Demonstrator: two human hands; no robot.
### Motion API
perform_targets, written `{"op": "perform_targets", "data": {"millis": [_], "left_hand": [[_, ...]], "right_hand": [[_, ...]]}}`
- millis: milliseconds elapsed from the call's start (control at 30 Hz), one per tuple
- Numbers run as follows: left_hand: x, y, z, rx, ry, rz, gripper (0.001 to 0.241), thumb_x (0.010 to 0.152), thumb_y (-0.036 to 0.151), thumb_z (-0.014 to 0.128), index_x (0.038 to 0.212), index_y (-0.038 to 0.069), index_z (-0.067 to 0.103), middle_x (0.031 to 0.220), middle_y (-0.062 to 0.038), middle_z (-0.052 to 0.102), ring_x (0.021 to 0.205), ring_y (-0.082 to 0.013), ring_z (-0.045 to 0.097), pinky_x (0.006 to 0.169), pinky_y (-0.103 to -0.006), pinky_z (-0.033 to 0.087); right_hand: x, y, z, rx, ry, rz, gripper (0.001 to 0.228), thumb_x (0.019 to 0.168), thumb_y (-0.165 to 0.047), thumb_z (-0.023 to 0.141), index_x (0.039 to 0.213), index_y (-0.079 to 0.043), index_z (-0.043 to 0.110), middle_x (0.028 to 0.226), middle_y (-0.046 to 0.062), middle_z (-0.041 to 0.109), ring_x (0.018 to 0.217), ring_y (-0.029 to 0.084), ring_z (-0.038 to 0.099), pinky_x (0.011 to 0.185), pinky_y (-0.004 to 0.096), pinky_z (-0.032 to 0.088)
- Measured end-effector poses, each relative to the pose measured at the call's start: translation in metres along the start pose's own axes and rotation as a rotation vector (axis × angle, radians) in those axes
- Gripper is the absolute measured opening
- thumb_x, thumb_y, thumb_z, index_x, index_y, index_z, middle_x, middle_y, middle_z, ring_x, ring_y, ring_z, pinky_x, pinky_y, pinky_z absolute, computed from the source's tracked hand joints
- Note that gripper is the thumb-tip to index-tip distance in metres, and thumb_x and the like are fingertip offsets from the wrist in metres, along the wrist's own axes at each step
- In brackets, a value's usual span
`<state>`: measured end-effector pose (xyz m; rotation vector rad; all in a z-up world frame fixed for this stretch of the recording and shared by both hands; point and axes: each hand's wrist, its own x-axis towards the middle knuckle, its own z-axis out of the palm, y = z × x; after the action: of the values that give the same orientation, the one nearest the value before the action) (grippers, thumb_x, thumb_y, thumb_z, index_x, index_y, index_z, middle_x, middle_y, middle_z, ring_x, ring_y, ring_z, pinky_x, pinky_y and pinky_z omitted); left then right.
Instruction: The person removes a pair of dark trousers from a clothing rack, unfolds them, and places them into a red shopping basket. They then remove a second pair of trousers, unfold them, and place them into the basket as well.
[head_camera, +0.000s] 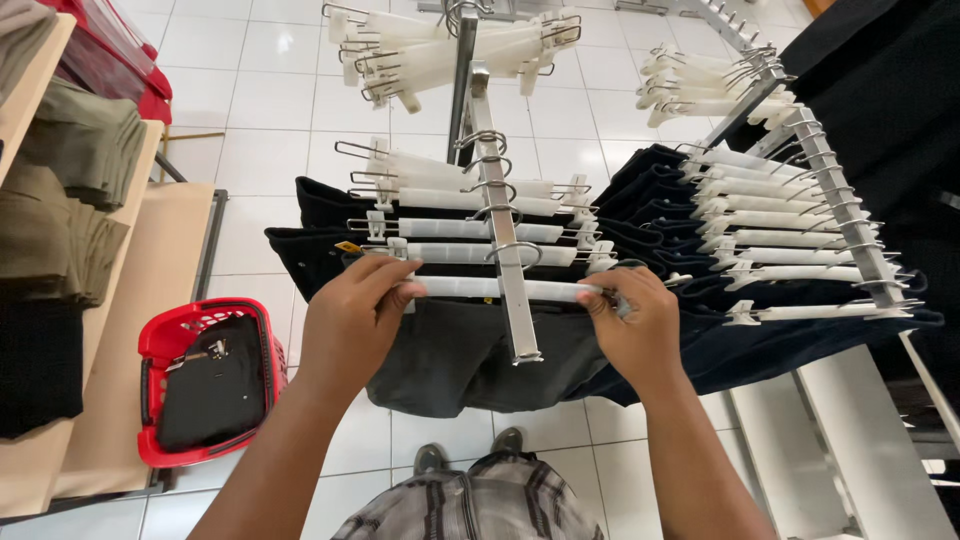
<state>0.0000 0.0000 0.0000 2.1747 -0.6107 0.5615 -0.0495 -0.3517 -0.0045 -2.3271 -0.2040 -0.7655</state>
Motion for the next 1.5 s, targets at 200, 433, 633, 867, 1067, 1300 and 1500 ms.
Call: {"op": "perform_targets", "data": {"millis": [200, 433, 633, 867, 1067, 1300, 1500], "left_hand": [[0.006, -0.011, 0.004, -0.117, 0.074, -0.164, 0.023, 0.104, 0.028, 0.086, 0.116, 0.009, 0.081, 0.110, -0.009, 0.072, 0.098, -0.0388, 0.080, 0.080, -0.0463, 0.069], [0.001, -0.015, 0.010, -0.141, 0.032, -0.227, 0.023, 0.108, 0.026, 0.086, 0.109, 0.004, 0.080, 0.104, -0.011, 0.066, 0.101, -0.0402, 0.081, 0.079, -0.0482, 0.070], [0.020, -0.006, 0.000, 0.139, 0.176, 0.048, 0.011, 0.104, 0.020, 0.091, 0.110, 0.013, 0.085, 0.132, -0.008, 0.062, 0.141, -0.0506, 0.058, 0.121, -0.0626, 0.043], [0.084, -0.014, 0.037, 0.289, -0.140, 0.064, 0.049, 0.116, 0.024, 0.063, 0.160, 0.002, 0.063, 0.172, -0.017, 0.050, 0.161, -0.0567, 0.024, 0.131, -0.0683, 0.029], [0.091, -0.029, 0.062, 0.497, -0.430, -0.078, 0.080, 0.117, 0.055, 0.043, 0.181, 0.009, 0.029, 0.190, -0.008, 0.006, 0.167, -0.0507, -0.008, 0.139, -0.0648, 0.005], [0.084, -0.024, 0.058, 0.496, -0.435, -0.121, 0.081, 0.114, 0.062, 0.049, 0.181, 0.016, 0.041, 0.193, -0.007, 0.011, 0.173, -0.0501, -0.003, 0.141, -0.0604, -0.002], [0.082, -0.030, 0.059, 0.488, -0.386, -0.113, 0.071, 0.112, 0.061, 0.054, 0.171, 0.022, 0.056, 0.192, -0.005, 0.021, 0.174, -0.0485, 0.005, 0.139, -0.0615, 0.005]], "right_hand": [[0.017, 0.000, 0.015, 0.038, -0.025, 0.054, 0.016, 0.104, -0.020, 0.091, 0.101, -0.005, 0.086, 0.071, 0.017, 0.070, 0.070, 0.036, 0.069, 0.073, 0.045, 0.058], [0.013, 0.016, 0.023, -0.073, -0.089, 0.076, 0.024, 0.102, -0.037, 0.092, 0.100, -0.014, 0.086, 0.075, 0.009, 0.072, 0.077, 0.034, 0.074, 0.076, 0.045, 0.061], [0.021, -0.014, 0.005, -0.161, -0.067, -0.136, 0.006, 0.110, -0.021, 0.086, 0.107, -0.015, 0.087, 0.091, 0.007, 0.077, 0.090, 0.036, 0.075, 0.084, 0.044, 0.059], [0.076, -0.028, 0.016, -0.307, -0.159, -0.248, 0.024, 0.116, -0.010, 0.068, 0.136, -0.001, 0.076, 0.141, 0.019, 0.075, 0.132, 0.044, 0.065, 0.114, 0.057, 0.044], [0.094, -0.027, 0.045, -0.414, -0.597, 0.087, 0.076, 0.116, -0.062, 0.023, 0.174, -0.017, 0.045, 0.188, 0.008, 0.026, 0.169, 0.050, 0.021, 0.127, 0.073, 0.023], [0.085, -0.027, 0.051, -0.488, -0.567, 0.072, 0.057, 0.117, -0.050, 0.042, 0.167, -0.024, 0.051, 0.187, 0.010, 0.030, 0.163, 0.052, 0.036, 0.125, 0.073, 0.031], [0.085, -0.024, 0.057, -0.514, -0.539, 0.065, 0.055, 0.117, -0.052, 0.045, 0.164, -0.026, 0.055, 0.182, 0.009, 0.036, 0.159, 0.051, 0.042, 0.122, 0.070, 0.035]]}}
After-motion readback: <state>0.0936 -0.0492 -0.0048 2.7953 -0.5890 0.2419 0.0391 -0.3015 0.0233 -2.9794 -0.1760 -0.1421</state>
